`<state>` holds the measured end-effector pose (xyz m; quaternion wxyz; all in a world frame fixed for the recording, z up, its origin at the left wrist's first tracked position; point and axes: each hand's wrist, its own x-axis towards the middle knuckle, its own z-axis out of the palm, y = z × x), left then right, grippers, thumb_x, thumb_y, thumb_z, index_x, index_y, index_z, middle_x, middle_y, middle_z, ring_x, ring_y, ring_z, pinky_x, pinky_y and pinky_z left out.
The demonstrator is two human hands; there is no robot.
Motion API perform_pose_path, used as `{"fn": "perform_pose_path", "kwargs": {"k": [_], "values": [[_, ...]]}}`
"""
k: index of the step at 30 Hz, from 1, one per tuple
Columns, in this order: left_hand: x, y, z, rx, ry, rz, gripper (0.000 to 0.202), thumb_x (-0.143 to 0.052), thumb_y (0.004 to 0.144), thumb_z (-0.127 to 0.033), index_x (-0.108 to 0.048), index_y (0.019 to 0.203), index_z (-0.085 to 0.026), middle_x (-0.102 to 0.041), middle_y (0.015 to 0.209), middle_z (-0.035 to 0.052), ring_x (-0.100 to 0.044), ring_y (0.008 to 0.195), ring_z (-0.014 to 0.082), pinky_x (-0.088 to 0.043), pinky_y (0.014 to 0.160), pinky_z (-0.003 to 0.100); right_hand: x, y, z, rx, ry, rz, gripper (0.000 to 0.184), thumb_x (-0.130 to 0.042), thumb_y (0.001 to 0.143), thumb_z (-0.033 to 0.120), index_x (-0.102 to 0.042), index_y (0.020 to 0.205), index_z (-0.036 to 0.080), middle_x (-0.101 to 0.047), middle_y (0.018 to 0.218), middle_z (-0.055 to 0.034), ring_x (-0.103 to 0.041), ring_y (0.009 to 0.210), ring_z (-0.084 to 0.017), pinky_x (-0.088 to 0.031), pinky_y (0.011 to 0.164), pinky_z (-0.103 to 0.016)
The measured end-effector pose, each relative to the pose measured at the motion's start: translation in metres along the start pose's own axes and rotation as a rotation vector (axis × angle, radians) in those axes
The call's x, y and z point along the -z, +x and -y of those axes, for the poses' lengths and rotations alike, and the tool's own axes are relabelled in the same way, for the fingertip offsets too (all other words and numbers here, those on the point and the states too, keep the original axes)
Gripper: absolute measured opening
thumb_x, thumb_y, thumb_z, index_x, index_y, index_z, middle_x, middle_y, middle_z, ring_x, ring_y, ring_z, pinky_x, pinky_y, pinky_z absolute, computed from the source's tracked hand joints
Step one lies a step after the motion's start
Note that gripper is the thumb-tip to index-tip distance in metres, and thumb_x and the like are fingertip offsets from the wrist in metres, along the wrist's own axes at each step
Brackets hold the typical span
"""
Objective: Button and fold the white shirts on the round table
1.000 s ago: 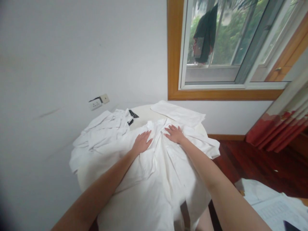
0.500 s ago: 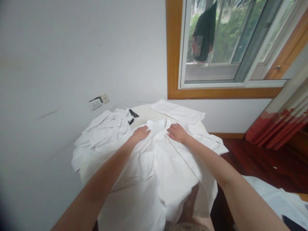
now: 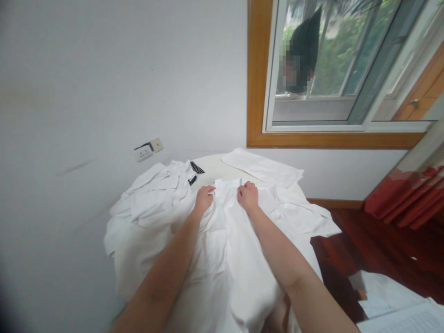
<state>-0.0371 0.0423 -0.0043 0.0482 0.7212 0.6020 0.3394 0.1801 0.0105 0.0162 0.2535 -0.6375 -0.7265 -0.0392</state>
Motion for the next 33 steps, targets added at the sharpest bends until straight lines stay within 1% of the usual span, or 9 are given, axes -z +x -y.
{"fn": "perform_pose_path", "kwargs": {"k": [3, 6, 9, 12, 15, 18, 22, 25, 33], "values": [[-0.001, 0.000, 0.004, 0.018, -0.054, -0.005, 0.044, -0.044, 0.066, 0.005, -0.068, 0.096, -0.018, -0.068, 0.096, 0.0055, -0.063, 0.092, 0.0155, -0.046, 0.092, 0.031, 0.004, 0.001, 0.016, 0.106, 0.065, -0.059, 0.028, -0.048, 0.090, 0.025, -0.070, 0.108, 0.020, -0.056, 0.102, -0.0104, -0.047, 0.100, -0.023, -0.034, 0.087, -0.033], [-0.003, -0.001, 0.005, 0.017, -0.070, -0.017, 0.041, -0.043, 0.067, 0.004, -0.067, 0.092, -0.018, -0.068, 0.093, 0.0049, -0.062, 0.091, 0.0157, -0.047, 0.093, 0.031, -0.002, 0.001, 0.040, 0.182, 0.103, 0.044, 0.030, -0.043, 0.095, 0.029, -0.067, 0.110, 0.020, -0.059, 0.097, -0.0098, -0.051, 0.096, -0.022, -0.035, 0.086, -0.032], [-0.002, -0.001, 0.004, 0.039, -0.116, -0.021, 0.040, -0.043, 0.068, 0.002, -0.065, 0.093, -0.018, -0.068, 0.093, 0.0050, -0.062, 0.093, 0.0158, -0.048, 0.092, 0.031, -0.016, 0.001, 0.057, 0.130, 0.097, 0.137, 0.034, -0.044, 0.095, 0.040, -0.064, 0.112, 0.020, -0.062, 0.100, -0.0112, -0.053, 0.098, -0.024, -0.036, 0.087, -0.034], [-0.002, -0.001, 0.002, 0.089, -0.168, -0.039, 0.042, -0.041, 0.071, 0.001, -0.062, 0.103, -0.018, -0.067, 0.097, 0.0051, -0.062, 0.091, 0.0147, -0.050, 0.089, 0.030, -0.026, 0.002, 0.061, 0.014, 0.120, 0.132, 0.039, -0.049, 0.091, 0.047, -0.061, 0.115, 0.019, -0.061, 0.106, -0.0121, -0.054, 0.102, -0.025, -0.038, 0.087, -0.034], [-0.003, -0.001, 0.001, 0.088, -0.181, -0.039, 0.043, -0.041, 0.074, 0.000, -0.059, 0.109, -0.018, -0.067, 0.099, 0.0053, -0.063, 0.088, 0.0139, -0.050, 0.088, 0.029, -0.029, 0.003, 0.059, -0.043, 0.123, 0.123, 0.037, -0.054, 0.089, 0.049, -0.063, 0.105, 0.018, -0.061, 0.105, -0.0124, -0.055, 0.100, -0.024, -0.039, 0.085, -0.033], [-0.004, -0.001, 0.003, 0.060, -0.188, -0.034, 0.043, -0.042, 0.074, 0.000, -0.059, 0.109, -0.018, -0.067, 0.101, 0.0059, -0.062, 0.092, 0.0147, -0.049, 0.091, 0.030, -0.031, 0.007, 0.054, -0.007, 0.173, 0.121, 0.023, -0.056, 0.088, 0.042, -0.063, 0.090, 0.020, -0.063, 0.097, -0.0090, -0.056, 0.094, -0.021, -0.039, 0.080, -0.030], [-0.004, -0.001, 0.005, 0.082, -0.210, -0.058, 0.047, -0.042, 0.076, -0.002, -0.054, 0.118, -0.018, -0.066, 0.101, 0.0062, -0.062, 0.094, 0.0155, -0.048, 0.093, 0.033, -0.035, 0.015, 0.042, -0.114, 0.379, 0.105, 0.016, -0.046, 0.092, 0.032, -0.058, 0.095, 0.022, -0.065, 0.086, -0.0031, -0.058, 0.081, -0.017, -0.039, 0.070, -0.026], [-0.003, -0.002, 0.002, 0.071, -0.229, -0.051, 0.046, -0.042, 0.079, -0.005, -0.051, 0.122, -0.019, -0.065, 0.102, 0.0062, -0.061, 0.092, 0.0154, -0.048, 0.092, 0.032, -0.038, 0.023, 0.027, -0.186, 0.477, 0.086, 0.018, -0.043, 0.092, 0.032, -0.056, 0.098, 0.022, -0.065, 0.080, -0.0007, -0.058, 0.075, -0.016, -0.039, 0.066, -0.025], [0.006, -0.022, -0.019, -0.205, -0.050, 0.076, 0.042, -0.045, 0.081, -0.011, -0.054, 0.121, -0.018, -0.062, 0.114, 0.0092, -0.055, 0.109, 0.0205, -0.041, 0.102, 0.039, -0.039, 0.037, -0.012, -0.014, 0.714, 0.100, 0.029, -0.049, 0.085, 0.045, -0.063, 0.088, 0.021, -0.055, 0.056, 0.0045, -0.051, 0.051, -0.013, -0.038, 0.053, -0.022]]}}
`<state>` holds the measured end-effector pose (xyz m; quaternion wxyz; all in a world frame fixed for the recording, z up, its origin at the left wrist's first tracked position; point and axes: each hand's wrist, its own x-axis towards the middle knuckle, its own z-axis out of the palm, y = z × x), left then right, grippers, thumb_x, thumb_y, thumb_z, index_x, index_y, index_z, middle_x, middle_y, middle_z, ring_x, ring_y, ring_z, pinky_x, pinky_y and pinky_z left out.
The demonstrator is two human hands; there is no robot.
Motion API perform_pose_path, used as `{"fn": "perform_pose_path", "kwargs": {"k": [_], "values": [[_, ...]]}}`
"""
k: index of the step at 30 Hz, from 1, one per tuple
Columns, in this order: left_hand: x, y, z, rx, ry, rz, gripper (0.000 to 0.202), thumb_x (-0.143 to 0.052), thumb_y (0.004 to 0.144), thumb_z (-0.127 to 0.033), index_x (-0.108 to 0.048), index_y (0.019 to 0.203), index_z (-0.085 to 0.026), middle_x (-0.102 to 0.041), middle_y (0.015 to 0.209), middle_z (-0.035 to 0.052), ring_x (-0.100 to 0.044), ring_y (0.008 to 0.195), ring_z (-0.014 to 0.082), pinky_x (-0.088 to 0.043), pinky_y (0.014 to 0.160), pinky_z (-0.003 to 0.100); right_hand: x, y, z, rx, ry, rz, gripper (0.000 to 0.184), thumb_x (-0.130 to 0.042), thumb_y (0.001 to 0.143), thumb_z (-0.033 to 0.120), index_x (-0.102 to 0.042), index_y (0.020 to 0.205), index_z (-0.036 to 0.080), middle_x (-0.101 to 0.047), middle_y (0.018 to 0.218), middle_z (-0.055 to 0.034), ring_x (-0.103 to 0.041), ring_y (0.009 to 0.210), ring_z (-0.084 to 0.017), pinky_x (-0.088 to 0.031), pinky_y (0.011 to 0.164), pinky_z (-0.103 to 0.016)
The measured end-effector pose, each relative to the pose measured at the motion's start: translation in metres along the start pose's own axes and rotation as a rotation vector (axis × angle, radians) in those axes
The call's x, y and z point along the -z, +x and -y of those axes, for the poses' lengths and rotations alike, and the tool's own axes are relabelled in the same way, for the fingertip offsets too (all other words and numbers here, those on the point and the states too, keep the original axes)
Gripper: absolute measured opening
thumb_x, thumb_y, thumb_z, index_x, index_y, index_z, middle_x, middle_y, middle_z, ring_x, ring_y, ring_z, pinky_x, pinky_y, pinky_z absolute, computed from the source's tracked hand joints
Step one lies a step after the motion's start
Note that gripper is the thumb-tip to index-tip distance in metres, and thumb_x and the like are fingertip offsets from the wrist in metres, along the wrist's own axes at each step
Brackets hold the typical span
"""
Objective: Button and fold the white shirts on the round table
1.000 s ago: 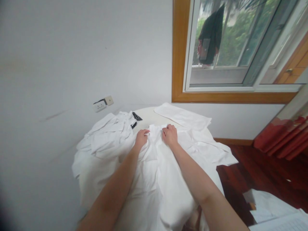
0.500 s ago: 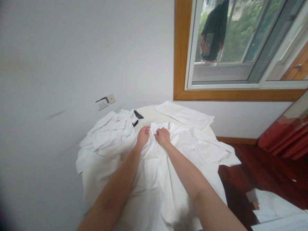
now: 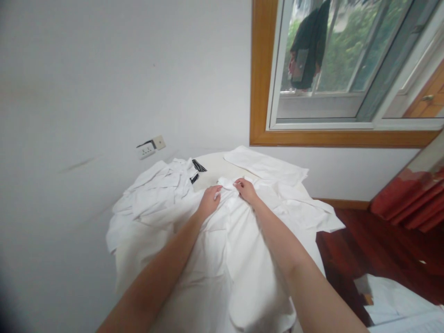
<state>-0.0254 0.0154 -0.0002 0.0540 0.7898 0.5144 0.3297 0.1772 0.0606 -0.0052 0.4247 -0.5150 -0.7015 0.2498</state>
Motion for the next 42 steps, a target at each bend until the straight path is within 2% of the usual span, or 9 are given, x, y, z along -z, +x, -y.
{"fn": "perform_pose_path", "kwargs": {"k": [4, 8, 14, 19, 25, 31, 34, 38, 42], "values": [[0.009, -0.012, -0.015, -0.046, 0.174, 0.059, 0.048, -0.047, 0.084, -0.017, -0.049, 0.132, -0.022, -0.051, 0.136, 0.0090, -0.042, 0.128, 0.0246, -0.030, 0.111, 0.044, 0.003, 0.004, -0.002, -0.035, 0.050, 0.004, 0.031, -0.053, 0.081, 0.047, -0.066, 0.085, 0.019, -0.057, 0.055, 0.0038, -0.051, 0.046, -0.012, -0.040, 0.051, -0.022], [0.017, -0.012, -0.022, 0.025, 0.319, 0.005, 0.056, -0.047, 0.089, -0.032, -0.036, 0.143, -0.024, -0.032, 0.152, 0.0088, -0.025, 0.140, 0.0305, -0.018, 0.114, 0.050, 0.002, 0.000, 0.000, -0.043, 0.004, 0.026, 0.028, -0.053, 0.083, 0.041, -0.068, 0.091, 0.019, -0.062, 0.060, 0.0025, -0.056, 0.051, -0.013, -0.043, 0.056, -0.023], [0.026, -0.003, 0.002, 0.258, 0.463, -0.015, 0.046, -0.031, 0.096, -0.039, -0.052, 0.130, -0.018, -0.061, 0.118, 0.0156, -0.049, 0.114, 0.0312, -0.037, 0.096, 0.047, 0.005, -0.009, 0.012, 0.033, -0.347, 0.129, 0.026, -0.051, 0.088, 0.030, -0.068, 0.105, 0.021, -0.070, 0.088, -0.0032, -0.063, 0.081, -0.017, -0.044, 0.072, -0.025], [0.031, 0.010, 0.019, 0.326, 0.571, -0.027, 0.048, -0.025, 0.097, -0.039, -0.067, 0.103, -0.016, -0.062, 0.104, 0.0165, -0.052, 0.107, 0.0312, -0.040, 0.088, 0.045, 0.001, -0.017, 0.026, 0.078, -0.618, 0.156, 0.025, -0.048, 0.091, 0.030, -0.070, 0.099, 0.022, -0.065, 0.100, -0.0074, -0.060, 0.094, -0.019, -0.042, 0.077, -0.027], [0.026, 0.054, 0.021, 0.255, 0.420, 0.163, 0.051, -0.031, 0.095, -0.047, -0.071, 0.096, -0.016, -0.068, 0.100, 0.0153, -0.059, 0.101, 0.0272, -0.043, 0.086, 0.036, 0.002, -0.019, 0.029, 0.087, -0.607, 0.157, 0.025, -0.049, 0.091, 0.028, -0.069, 0.107, 0.022, -0.065, 0.103, -0.0064, -0.059, 0.099, -0.019, -0.041, 0.082, -0.025], [0.032, 0.077, 0.032, 0.205, 0.039, 0.374, 0.062, -0.026, 0.093, -0.055, -0.072, 0.082, -0.016, -0.072, 0.090, 0.0107, -0.064, 0.092, 0.0242, -0.044, 0.082, 0.029, 0.003, -0.019, 0.028, 0.098, -0.593, 0.134, 0.024, -0.049, 0.092, 0.028, -0.070, 0.102, 0.022, -0.066, 0.101, -0.0063, -0.059, 0.096, -0.018, -0.041, 0.080, -0.025], [0.035, 0.075, 0.040, 0.175, -0.090, 0.370, 0.061, -0.034, 0.087, -0.062, -0.071, 0.073, -0.015, -0.071, 0.078, 0.0070, -0.063, 0.083, 0.0228, -0.045, 0.076, 0.027, 0.002, -0.017, 0.025, 0.070, -0.561, 0.109, 0.025, -0.049, 0.093, 0.031, -0.070, 0.104, 0.022, -0.066, 0.101, -0.0059, -0.060, 0.095, -0.018, -0.041, 0.080, -0.025], [0.033, 0.069, 0.048, 0.163, -0.178, 0.369, 0.048, -0.052, 0.079, -0.058, -0.072, 0.077, -0.015, -0.071, 0.080, 0.0033, -0.062, 0.078, 0.0199, -0.045, 0.072, 0.025, 0.000, -0.016, 0.023, 0.033, -0.536, 0.090, 0.026, -0.050, 0.093, 0.033, -0.069, 0.104, 0.020, -0.065, 0.102, -0.0070, -0.061, 0.091, -0.018, -0.042, 0.077, -0.025], [0.025, 0.064, 0.042, 0.280, 0.015, 0.259, 0.041, -0.048, 0.086, -0.050, -0.073, 0.092, -0.018, -0.072, 0.094, 0.0057, -0.062, 0.090, 0.0218, -0.046, 0.078, 0.027, 0.001, -0.016, 0.025, 0.035, -0.519, 0.056, 0.026, -0.044, 0.095, 0.032, -0.065, 0.104, 0.021, -0.065, 0.101, -0.0067, -0.060, 0.092, -0.018, -0.041, 0.076, -0.025]]}}
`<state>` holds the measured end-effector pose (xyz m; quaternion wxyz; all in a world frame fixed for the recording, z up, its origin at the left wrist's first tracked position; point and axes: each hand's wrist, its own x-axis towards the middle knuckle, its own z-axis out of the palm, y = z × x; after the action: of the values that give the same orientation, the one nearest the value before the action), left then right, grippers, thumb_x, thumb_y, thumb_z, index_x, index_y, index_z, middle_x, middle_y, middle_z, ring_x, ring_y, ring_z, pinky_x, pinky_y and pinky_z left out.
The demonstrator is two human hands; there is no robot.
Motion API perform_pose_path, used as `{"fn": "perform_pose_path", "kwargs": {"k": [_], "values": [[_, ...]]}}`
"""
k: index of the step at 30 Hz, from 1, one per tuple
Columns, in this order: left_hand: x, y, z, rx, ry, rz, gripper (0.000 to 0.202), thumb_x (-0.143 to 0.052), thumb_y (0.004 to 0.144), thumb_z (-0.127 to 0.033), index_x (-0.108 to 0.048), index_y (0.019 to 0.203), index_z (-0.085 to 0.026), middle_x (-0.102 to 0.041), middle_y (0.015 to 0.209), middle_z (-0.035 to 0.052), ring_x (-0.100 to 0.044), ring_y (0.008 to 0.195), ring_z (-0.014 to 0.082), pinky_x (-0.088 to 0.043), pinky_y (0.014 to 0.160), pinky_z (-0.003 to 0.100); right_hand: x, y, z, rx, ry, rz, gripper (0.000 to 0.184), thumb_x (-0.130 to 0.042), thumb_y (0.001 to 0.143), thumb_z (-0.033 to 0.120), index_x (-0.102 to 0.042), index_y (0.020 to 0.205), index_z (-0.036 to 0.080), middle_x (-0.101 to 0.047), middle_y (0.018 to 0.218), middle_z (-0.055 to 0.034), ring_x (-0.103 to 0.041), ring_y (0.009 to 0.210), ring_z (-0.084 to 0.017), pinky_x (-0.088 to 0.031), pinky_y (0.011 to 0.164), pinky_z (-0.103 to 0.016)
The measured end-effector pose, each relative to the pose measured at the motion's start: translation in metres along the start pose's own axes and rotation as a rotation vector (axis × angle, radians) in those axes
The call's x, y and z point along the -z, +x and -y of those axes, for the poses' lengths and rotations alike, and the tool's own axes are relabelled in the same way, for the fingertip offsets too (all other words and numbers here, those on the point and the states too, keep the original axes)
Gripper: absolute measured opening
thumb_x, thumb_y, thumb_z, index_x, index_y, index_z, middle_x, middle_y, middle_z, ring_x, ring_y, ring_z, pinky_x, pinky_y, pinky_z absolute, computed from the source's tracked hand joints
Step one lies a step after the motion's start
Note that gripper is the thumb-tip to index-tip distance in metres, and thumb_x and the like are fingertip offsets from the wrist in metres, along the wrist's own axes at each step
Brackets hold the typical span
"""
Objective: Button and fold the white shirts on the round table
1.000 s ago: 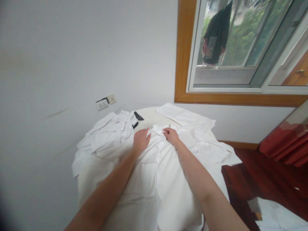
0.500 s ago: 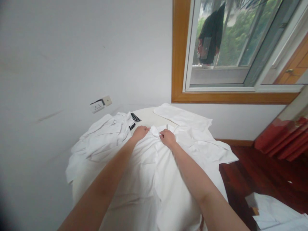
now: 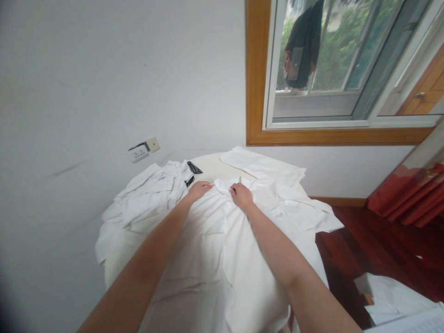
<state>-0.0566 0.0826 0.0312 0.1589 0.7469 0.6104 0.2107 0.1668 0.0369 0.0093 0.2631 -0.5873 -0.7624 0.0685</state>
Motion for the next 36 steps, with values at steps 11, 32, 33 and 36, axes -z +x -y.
{"fn": "perform_pose_path", "kwargs": {"k": [11, 32, 33, 36], "values": [[-0.039, -0.037, -0.047, -0.290, 0.392, -0.342, 0.036, -0.044, 0.089, -0.020, -0.055, 0.124, -0.019, -0.058, 0.125, 0.0100, -0.051, 0.116, 0.0234, -0.041, 0.101, 0.037, -0.006, 0.004, -0.003, -0.071, 0.028, -0.016, 0.023, -0.046, 0.093, 0.024, -0.067, 0.101, 0.018, -0.064, 0.101, -0.0085, -0.058, 0.094, -0.017, -0.040, 0.079, -0.024], [-0.067, -0.040, -0.039, -0.236, 0.415, -0.094, 0.055, -0.035, 0.094, -0.048, -0.044, 0.141, -0.021, -0.038, 0.149, 0.0123, -0.034, 0.139, 0.0302, -0.030, 0.111, 0.051, 0.070, -0.005, -0.028, 0.113, -0.044, 0.313, 0.035, -0.058, 0.076, 0.010, -0.071, 0.108, 0.017, -0.073, 0.091, -0.0058, -0.065, 0.081, -0.017, -0.045, 0.073, -0.022], [-0.067, -0.040, -0.041, -0.225, 0.409, -0.078, 0.054, -0.035, 0.094, -0.048, -0.044, 0.141, -0.022, -0.038, 0.150, 0.0125, -0.034, 0.138, 0.0304, -0.030, 0.111, 0.051, 0.071, -0.007, -0.027, 0.160, -0.070, 0.330, 0.039, -0.056, 0.077, 0.009, -0.069, 0.113, 0.017, -0.073, 0.095, -0.0063, -0.065, 0.084, -0.017, -0.045, 0.075, -0.022], [-0.069, -0.045, -0.046, -0.192, 0.387, -0.112, 0.052, -0.037, 0.094, -0.045, -0.047, 0.139, -0.020, -0.039, 0.148, 0.0139, -0.033, 0.139, 0.0324, -0.028, 0.111, 0.054, 0.068, -0.007, -0.026, 0.268, -0.159, 0.369, 0.045, -0.051, 0.081, 0.007, -0.066, 0.121, 0.019, -0.070, 0.109, -0.0085, -0.064, 0.095, -0.019, -0.044, 0.082, -0.023]]}}
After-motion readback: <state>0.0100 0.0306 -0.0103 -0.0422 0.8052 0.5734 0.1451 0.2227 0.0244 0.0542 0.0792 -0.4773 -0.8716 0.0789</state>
